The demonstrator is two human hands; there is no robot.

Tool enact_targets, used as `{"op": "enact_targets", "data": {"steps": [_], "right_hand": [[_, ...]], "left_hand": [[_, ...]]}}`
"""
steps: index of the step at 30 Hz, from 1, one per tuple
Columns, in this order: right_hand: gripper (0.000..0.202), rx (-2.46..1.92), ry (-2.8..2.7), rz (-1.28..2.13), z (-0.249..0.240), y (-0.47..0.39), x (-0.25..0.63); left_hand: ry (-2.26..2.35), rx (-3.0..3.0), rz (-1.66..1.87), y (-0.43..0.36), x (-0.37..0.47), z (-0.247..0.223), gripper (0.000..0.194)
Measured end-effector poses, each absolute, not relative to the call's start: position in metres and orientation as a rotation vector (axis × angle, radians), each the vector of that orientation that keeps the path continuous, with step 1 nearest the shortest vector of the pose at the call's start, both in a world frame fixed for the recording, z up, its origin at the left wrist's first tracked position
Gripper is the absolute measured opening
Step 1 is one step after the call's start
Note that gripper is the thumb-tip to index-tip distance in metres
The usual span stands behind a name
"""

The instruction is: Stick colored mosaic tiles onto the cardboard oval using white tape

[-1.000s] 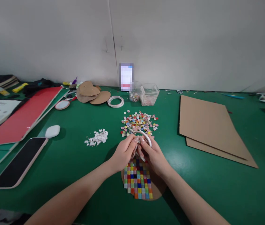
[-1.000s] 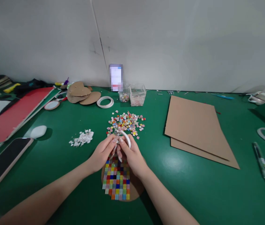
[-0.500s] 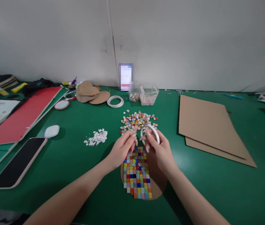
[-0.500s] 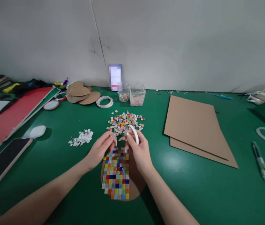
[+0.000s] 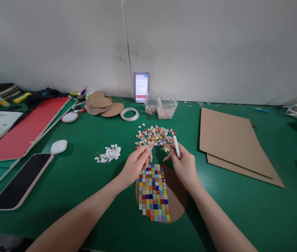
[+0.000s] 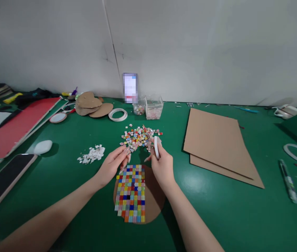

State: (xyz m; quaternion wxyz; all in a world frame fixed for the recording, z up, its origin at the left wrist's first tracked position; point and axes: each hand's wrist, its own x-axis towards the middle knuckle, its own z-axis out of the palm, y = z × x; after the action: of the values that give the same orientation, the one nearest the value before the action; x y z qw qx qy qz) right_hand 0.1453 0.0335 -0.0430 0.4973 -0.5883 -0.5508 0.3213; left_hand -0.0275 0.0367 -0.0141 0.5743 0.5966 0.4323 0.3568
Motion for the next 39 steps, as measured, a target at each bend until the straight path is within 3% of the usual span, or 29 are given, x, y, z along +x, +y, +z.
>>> {"op": "enact_targets", "data": {"steps": [5, 24, 39], "right_hand": [[0.029, -1.445, -1.326, 0.716, -0.040, 0.033, 0.146], [0.032, -1.432, -1.444, 0.540, -0.045, 0.040, 0.154], [0.028, -1.481, -1.185, 0.565, -0.043, 0.039, 0.152]], "left_hand": [[1.072, 1.418, 0.859, 0.040, -0.031, -0.017, 0.029], [1.153, 1.399, 0.887, 0.043, -0.033, -0.017, 0.028], [1.187, 1.384, 0.912, 0.044, -0.036, -0.015, 0.028]]}}
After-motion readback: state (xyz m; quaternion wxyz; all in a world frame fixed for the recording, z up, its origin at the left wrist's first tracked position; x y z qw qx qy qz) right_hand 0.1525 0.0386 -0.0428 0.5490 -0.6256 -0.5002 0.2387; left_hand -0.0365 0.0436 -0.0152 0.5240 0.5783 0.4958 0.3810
